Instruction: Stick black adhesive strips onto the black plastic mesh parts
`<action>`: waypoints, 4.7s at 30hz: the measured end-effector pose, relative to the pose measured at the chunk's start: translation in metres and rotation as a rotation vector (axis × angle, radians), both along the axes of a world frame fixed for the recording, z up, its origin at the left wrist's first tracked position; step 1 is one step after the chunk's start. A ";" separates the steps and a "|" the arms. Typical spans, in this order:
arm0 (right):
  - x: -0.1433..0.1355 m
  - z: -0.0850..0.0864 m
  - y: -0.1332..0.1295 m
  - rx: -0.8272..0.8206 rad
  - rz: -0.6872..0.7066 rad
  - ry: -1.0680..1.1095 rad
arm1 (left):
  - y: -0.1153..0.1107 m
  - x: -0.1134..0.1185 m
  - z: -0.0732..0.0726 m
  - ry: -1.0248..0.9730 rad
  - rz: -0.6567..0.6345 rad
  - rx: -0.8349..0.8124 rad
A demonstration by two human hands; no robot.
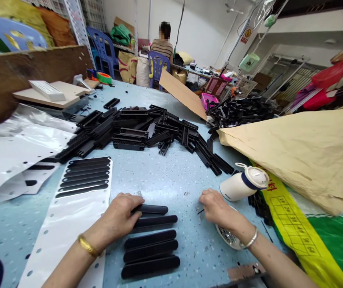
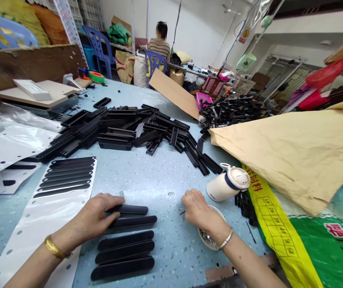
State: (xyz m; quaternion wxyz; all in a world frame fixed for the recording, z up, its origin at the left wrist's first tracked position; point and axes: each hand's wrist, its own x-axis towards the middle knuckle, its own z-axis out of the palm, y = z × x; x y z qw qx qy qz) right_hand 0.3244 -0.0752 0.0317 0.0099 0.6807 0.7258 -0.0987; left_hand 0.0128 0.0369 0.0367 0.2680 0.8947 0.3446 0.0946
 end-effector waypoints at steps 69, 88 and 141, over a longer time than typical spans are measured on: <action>-0.100 0.056 0.116 -0.477 0.359 0.109 | -0.015 0.043 -0.017 -0.105 -0.090 -0.067; -0.065 0.006 0.094 -0.593 0.051 0.701 | -0.014 0.042 -0.016 -0.131 -0.100 -0.068; -0.095 0.004 0.065 -0.119 -0.499 1.029 | 0.006 -0.007 -0.008 0.058 0.077 -0.060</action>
